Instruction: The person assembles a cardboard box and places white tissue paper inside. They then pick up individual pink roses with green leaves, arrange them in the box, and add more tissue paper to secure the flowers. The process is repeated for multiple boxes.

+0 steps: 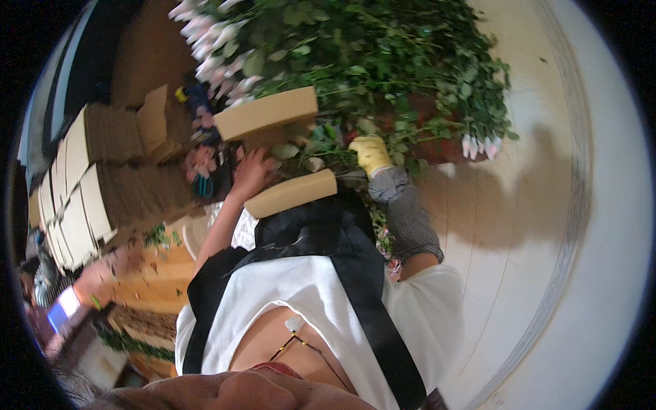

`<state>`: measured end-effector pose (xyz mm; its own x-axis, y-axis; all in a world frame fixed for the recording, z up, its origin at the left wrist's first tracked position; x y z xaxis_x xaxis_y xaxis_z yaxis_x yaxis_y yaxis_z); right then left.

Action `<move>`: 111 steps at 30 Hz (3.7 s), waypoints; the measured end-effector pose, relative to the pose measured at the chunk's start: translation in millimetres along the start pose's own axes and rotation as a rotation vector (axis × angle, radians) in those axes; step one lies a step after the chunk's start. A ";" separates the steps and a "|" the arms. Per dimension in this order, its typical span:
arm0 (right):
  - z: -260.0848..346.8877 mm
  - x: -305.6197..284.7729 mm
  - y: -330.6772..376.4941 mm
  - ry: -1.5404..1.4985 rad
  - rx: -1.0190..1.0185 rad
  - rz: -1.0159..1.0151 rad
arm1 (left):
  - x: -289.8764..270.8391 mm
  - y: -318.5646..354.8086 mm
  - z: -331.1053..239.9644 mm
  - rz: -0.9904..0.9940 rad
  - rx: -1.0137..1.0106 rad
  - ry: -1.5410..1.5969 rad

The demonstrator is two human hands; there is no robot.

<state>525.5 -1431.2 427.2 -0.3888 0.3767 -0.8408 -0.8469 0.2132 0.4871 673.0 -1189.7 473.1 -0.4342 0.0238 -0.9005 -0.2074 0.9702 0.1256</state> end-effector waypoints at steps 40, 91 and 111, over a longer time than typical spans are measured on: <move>-43.8 -276.6 46.8 -0.364 -0.058 -1.010 | 59.5 2.5 42.3 0.103 -0.107 0.573; -135.5 19.5 43.1 -0.034 0.201 -0.442 | 49.8 -4.9 38.3 0.025 -0.117 0.198; -66.2 -175.1 -186.3 0.439 0.133 -0.458 | 49.8 -7.9 40.0 0.099 -0.109 0.275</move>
<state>727.4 -1596.6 468.1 -0.1351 -0.1760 -0.9751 -0.9209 0.3856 0.0580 688.1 -1186.5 410.7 -0.6747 0.0361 -0.7372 -0.2390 0.9343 0.2645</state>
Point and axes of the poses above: each hand's wrist, its own y-axis away from the middle knuckle, its own x-axis out of the palm, z = x × y, the point moved 9 cm from there along -y, towards the middle knuckle, and after that the axes turned 15 degrees about z, right-handed, at the moved point
